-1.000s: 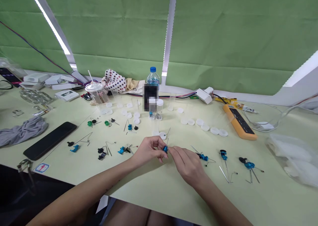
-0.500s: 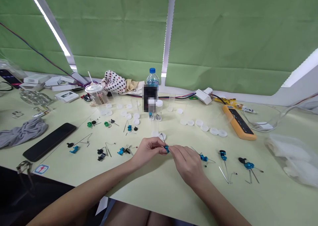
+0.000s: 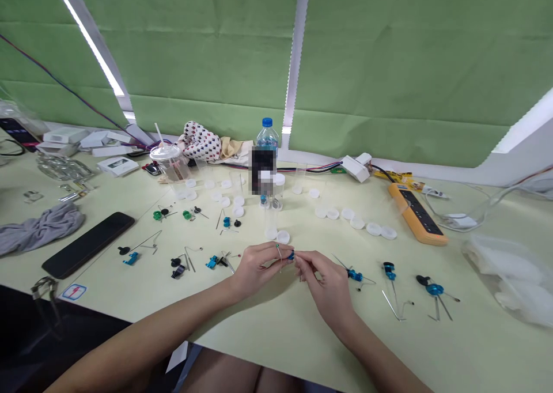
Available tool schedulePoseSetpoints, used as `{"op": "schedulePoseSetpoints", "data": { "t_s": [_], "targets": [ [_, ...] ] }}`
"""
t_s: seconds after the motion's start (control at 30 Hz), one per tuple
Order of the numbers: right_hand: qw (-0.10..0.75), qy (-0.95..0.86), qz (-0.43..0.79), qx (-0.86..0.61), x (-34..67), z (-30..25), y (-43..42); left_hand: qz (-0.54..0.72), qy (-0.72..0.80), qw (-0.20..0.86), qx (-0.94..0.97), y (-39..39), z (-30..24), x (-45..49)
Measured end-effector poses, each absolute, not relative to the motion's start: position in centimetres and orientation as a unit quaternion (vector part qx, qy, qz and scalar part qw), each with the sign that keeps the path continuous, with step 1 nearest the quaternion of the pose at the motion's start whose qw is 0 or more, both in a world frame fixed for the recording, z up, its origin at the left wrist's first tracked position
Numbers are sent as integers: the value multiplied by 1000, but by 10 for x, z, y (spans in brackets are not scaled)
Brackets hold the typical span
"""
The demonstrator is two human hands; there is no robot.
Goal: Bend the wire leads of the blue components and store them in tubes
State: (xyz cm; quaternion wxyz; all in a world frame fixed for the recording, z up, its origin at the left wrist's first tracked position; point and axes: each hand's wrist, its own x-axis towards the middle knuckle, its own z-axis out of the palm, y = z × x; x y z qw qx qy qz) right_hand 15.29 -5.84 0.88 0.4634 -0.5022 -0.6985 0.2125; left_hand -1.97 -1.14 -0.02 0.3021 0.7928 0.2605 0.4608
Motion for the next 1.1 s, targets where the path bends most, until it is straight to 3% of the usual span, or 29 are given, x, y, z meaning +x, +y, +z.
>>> {"op": "schedulePoseSetpoints", "data": {
  "t_s": [0.2,0.43,0.8,1.1],
  "targets": [
    [498,-546,456,-496,147,17,-56,465,281,319,776,-13,3,-16],
    [472,-500,540,-485,148,20,-52,438,327,450,706,-18,9,-11],
    [553,-548,391,-490,163,14,-47,447,312,639,543,1,8,-16],
    [587,-650,213,-433,165,7,-50,413,288,714,486,-1,9,-14]
  ]
}}
